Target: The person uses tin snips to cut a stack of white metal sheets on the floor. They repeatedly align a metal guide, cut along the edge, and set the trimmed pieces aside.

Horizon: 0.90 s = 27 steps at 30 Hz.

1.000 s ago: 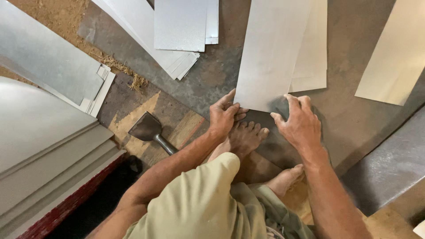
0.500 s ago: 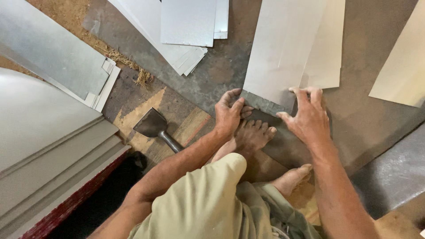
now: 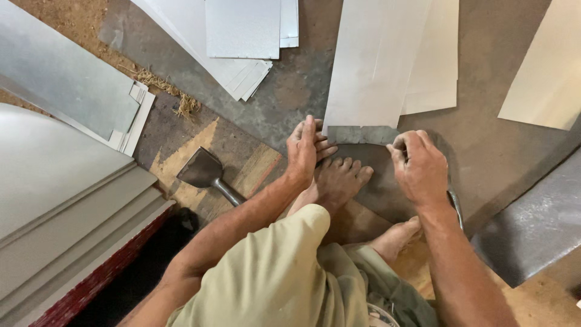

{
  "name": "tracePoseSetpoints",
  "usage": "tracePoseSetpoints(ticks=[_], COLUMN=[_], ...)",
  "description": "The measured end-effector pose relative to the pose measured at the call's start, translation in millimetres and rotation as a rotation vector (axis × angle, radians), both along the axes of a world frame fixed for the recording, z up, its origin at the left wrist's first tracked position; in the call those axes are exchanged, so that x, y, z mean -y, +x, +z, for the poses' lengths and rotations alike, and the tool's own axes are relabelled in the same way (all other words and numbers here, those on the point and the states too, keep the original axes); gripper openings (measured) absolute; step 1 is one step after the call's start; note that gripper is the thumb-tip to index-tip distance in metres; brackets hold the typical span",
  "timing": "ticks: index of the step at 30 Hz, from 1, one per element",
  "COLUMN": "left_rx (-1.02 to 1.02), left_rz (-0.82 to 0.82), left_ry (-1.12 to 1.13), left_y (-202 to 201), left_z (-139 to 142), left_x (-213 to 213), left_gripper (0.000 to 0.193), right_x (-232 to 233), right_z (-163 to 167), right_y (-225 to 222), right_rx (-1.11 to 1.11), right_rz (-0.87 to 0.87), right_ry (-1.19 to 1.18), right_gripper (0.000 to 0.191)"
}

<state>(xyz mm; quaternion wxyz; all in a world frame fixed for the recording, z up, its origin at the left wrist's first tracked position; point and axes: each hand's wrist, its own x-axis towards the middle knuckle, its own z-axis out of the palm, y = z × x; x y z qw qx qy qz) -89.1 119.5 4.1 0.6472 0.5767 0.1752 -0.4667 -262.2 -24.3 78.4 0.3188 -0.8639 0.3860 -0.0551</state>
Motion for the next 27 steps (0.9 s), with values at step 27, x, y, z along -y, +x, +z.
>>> tracePoseSetpoints(ticks=[27], left_rx=[0.098], left_rz=[-0.082], left_ry=[0.011], left_y=[3], left_z=[-2], left_x=[-1], left_gripper=[0.03], right_x=[31], right_z=[61], right_y=[17], right_rx=[0.25], right_rz=[-0.051], right_ry=[-0.155], right_gripper=[0.015])
